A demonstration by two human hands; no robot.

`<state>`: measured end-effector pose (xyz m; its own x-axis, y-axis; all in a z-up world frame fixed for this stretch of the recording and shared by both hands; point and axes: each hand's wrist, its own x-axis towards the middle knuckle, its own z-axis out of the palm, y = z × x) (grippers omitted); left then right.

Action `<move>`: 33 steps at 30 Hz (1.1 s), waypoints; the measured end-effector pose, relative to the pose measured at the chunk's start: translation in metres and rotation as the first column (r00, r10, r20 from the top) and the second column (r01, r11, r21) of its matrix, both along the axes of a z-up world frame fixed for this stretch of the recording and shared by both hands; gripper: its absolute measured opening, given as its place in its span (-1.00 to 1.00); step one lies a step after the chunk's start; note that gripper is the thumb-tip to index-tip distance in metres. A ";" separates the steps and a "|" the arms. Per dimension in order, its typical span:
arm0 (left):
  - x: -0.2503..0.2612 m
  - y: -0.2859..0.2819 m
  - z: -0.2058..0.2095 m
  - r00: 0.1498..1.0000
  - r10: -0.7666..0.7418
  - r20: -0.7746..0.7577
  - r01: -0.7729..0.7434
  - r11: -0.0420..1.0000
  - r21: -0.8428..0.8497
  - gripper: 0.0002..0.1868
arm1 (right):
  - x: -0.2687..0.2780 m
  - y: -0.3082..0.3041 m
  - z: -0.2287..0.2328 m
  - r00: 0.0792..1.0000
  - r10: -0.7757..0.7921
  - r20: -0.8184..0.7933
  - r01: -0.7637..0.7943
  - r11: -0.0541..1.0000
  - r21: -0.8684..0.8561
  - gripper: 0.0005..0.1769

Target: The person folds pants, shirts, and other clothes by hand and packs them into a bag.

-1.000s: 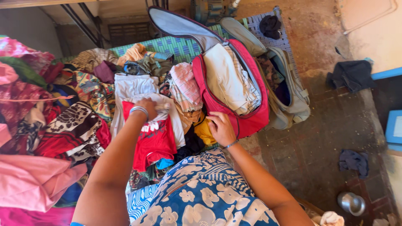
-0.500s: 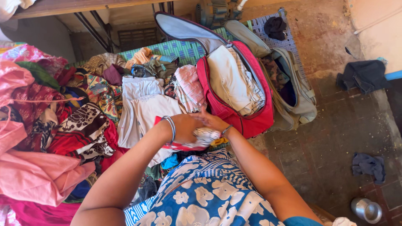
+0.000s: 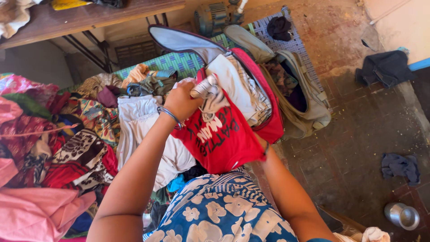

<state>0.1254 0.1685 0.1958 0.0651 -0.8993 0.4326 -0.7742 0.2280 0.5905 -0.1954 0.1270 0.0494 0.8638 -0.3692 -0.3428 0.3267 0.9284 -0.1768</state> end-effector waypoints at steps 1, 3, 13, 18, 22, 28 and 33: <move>-0.001 -0.009 -0.014 0.996 0.079 -0.042 -0.074 0.993 0.094 -0.50 | -0.012 -0.007 -0.001 1.000 -0.004 -0.016 0.004 1.000 0.009 -0.27; -0.003 -0.029 -0.032 0.986 0.152 -0.075 -0.136 0.972 0.193 -0.53 | -0.039 -0.017 -0.005 0.998 -0.007 -0.063 0.009 0.999 0.034 -0.27; -0.045 -0.122 -0.076 0.946 0.308 -0.097 -0.241 0.874 0.422 -0.55 | -0.067 -0.082 -0.016 0.832 -0.084 -0.548 -0.128 0.933 -0.338 -0.20; -0.055 -0.158 -0.107 0.944 0.318 -0.084 -0.260 0.879 0.400 -0.59 | -0.047 -0.113 -0.032 0.729 -0.239 -0.642 -0.090 0.895 -0.436 -0.34; -0.051 -0.170 -0.150 0.957 0.256 -0.140 -0.175 0.887 0.428 -0.50 | -0.045 -0.125 -0.080 0.636 -0.363 -0.681 -0.151 0.807 -0.571 -0.42; -0.034 -0.157 -0.182 0.983 0.126 -0.134 -0.018 0.792 0.610 -0.22 | -0.049 -0.129 -0.091 0.295 -0.702 -0.649 -0.530 0.445 -0.722 -0.51; -0.018 -0.151 -0.196 0.996 0.043 -0.082 0.028 0.705 0.709 -0.11 | -0.021 -0.126 -0.023 0.079 -0.668 -0.740 -0.906 0.261 -0.332 -0.40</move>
